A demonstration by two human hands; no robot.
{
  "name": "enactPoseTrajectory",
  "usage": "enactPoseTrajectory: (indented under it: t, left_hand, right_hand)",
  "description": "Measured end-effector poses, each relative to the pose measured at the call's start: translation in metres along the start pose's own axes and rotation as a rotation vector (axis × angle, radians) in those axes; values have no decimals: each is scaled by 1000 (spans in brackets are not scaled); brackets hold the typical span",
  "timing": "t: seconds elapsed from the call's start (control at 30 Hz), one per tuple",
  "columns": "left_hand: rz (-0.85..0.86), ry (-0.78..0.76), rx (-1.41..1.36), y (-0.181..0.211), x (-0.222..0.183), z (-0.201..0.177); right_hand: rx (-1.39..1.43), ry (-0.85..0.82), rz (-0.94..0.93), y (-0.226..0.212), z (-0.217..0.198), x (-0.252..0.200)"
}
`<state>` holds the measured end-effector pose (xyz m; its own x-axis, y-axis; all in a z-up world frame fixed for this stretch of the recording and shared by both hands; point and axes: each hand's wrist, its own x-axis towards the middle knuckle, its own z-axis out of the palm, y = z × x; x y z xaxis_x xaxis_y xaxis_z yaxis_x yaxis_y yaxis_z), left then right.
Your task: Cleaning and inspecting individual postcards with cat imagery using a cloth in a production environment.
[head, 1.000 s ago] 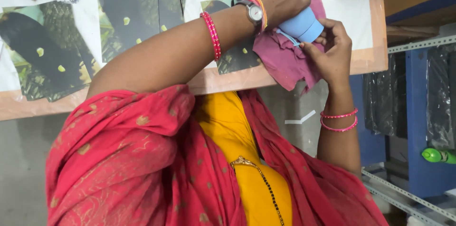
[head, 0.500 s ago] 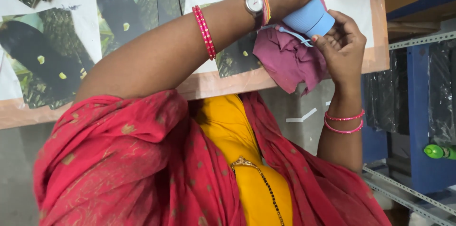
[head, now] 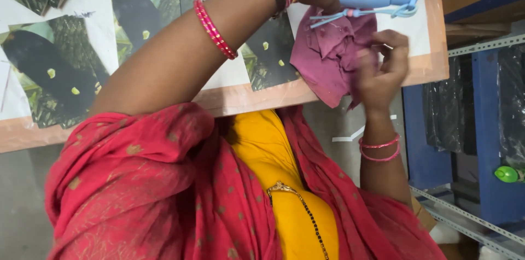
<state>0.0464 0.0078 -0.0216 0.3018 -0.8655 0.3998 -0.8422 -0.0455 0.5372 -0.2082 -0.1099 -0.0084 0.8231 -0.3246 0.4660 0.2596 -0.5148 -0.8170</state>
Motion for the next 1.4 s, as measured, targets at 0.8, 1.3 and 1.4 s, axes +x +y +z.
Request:
enactPoseTrajectory:
  t: [0.8, 1.3, 1.4]
  left_hand:
    - [-115, 17, -283, 53, 3, -47]
    - [68, 344, -380, 90, -12, -31]
    - [73, 455, -373, 77, -9, -32]
  right_hand:
    - [245, -2, -254, -65, -35, 86]
    - [115, 83, -242, -74, 2, 88]
    - [5, 169, -298, -94, 15, 82]
